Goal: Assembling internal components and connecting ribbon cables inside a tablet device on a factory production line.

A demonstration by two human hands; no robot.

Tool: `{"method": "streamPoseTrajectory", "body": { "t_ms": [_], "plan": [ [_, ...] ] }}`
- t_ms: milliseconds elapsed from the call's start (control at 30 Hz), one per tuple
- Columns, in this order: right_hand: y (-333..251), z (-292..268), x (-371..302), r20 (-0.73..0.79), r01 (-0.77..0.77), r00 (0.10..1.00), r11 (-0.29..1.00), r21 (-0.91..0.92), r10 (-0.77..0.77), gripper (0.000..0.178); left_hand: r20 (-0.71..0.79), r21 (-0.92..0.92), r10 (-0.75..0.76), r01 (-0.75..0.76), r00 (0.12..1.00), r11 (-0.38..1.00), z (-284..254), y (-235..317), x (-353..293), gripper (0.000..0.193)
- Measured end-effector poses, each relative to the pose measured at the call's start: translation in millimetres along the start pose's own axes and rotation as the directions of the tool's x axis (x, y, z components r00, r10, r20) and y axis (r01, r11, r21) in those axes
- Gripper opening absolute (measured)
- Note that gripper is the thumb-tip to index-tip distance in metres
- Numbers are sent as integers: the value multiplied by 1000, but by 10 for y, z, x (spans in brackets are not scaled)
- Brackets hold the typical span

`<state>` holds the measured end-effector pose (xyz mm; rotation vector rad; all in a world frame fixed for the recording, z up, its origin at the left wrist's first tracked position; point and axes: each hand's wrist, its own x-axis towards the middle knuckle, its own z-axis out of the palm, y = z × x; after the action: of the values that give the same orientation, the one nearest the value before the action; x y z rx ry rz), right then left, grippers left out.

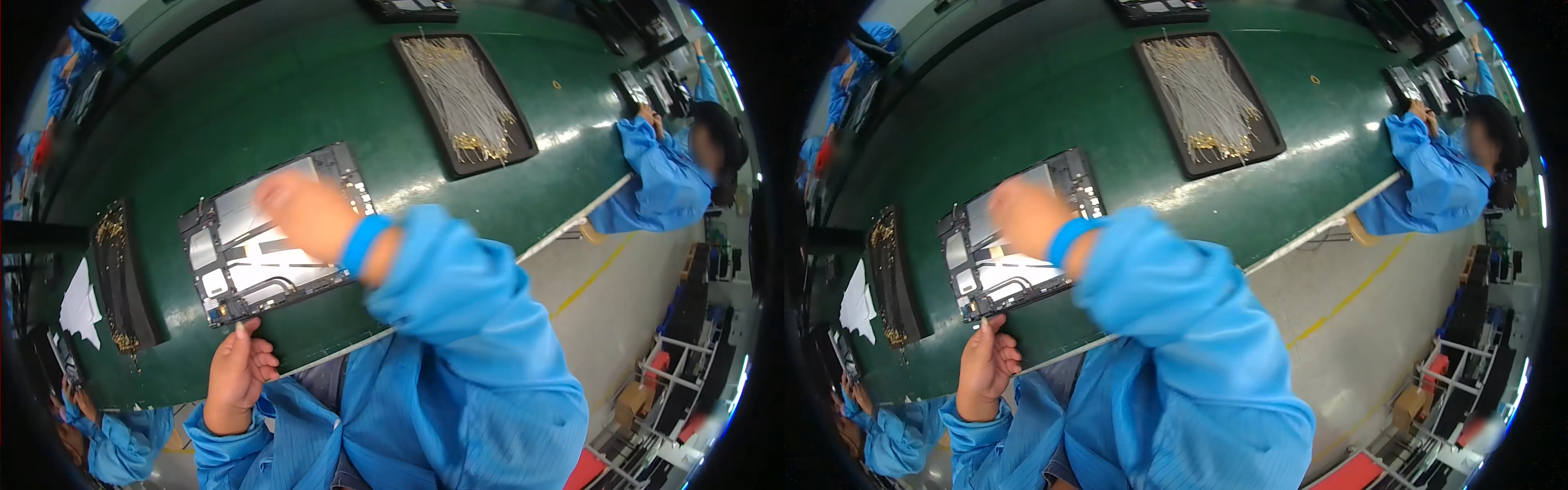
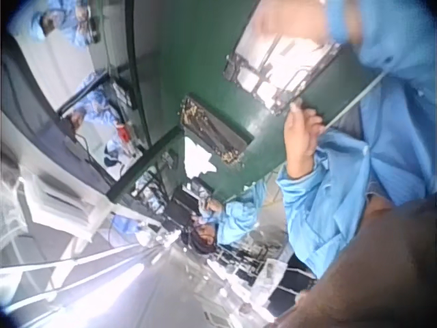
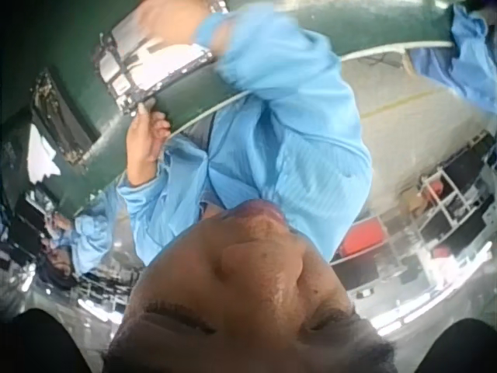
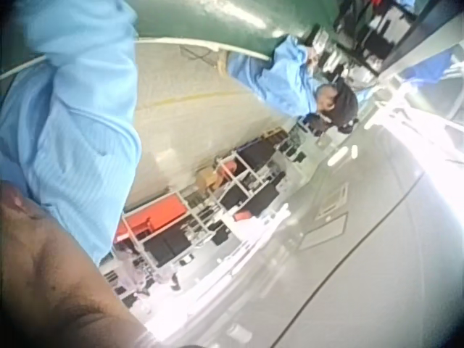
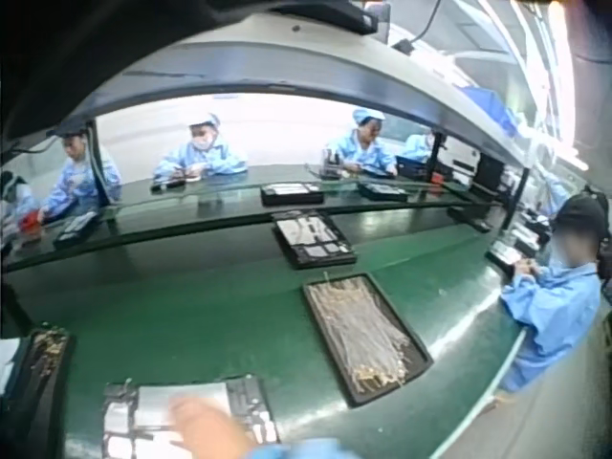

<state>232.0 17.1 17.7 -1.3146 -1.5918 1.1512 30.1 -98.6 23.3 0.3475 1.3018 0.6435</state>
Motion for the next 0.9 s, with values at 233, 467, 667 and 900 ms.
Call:
{"method": "streamPoseTrajectory", "body": {
  "t_ms": [233,467,667,900],
  "plan": [
    [612,-1614,-1247,-805,-609,563,752,-252,186,36,163,-120,-27,47,986,992,-42,67,50,32],
    [591,-1480,-1071,-793,-651,610,570,-501,0,24,19,76,-30,29,999,997,56,56,50,32],
    [446,-1317,-1076,-713,-508,696,759,-406,84,19,4,296,207,-199,978,934,111,-74,-81,32],
    [-247,-407,-1092,454,-153,890,958,241,28,5,751,456,542,-890,377,-13,566,159,-35,29]
  ]
}}
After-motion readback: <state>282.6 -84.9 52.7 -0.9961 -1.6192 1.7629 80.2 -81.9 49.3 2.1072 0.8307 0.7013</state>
